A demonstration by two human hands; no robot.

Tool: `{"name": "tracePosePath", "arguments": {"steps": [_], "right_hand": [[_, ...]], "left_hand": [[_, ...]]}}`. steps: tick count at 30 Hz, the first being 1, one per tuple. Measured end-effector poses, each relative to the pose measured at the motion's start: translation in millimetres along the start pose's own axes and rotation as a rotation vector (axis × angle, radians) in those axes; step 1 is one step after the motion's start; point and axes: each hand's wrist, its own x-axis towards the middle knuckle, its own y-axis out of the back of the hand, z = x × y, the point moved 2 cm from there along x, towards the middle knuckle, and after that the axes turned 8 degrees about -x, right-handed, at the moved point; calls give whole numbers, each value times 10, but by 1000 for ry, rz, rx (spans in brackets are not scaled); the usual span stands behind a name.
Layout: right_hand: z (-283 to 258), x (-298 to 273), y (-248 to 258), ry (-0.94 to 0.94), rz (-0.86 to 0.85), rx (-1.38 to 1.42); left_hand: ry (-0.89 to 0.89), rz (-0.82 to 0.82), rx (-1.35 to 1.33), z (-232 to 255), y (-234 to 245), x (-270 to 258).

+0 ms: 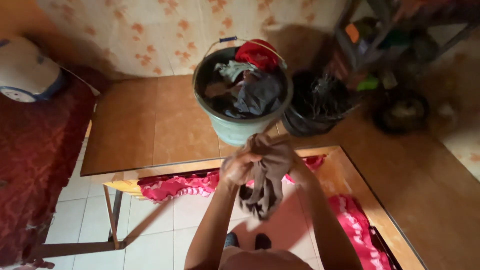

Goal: Sorting laundry from a bucket and hanging various items of clothing on hangers and a drying rack.

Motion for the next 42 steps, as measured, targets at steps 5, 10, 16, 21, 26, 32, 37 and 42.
{"name": "tracePosePath", "arguments": {"steps": [5,10,16,21,26,32,37,42], "right_hand": [[-1322,131,-251,-327,182,406],[-1813,148,132,-32,517,-218],[-1655,-75,-488,411,834,-554],[-1486,231,-759,26,437,-540],[-1888,478,-391,170,398,-160],[-2098,630,-416,112,290,-283],[-1870,286,-513,189,242,-625],[-43,-292,-254,64,248,-652]], "left_hand": [[-240,70,817,268,56,144],[-274,326,940,483,-419,85],[-131,321,380,171,-487,319],[-150,341,1010,-141,781,432],[33,-40,1651,98,344,166],[294,-266,1980,-291,1060,65],[196,119,1089,-23,423,188],[72,274,-37,-202,426,357]]}}
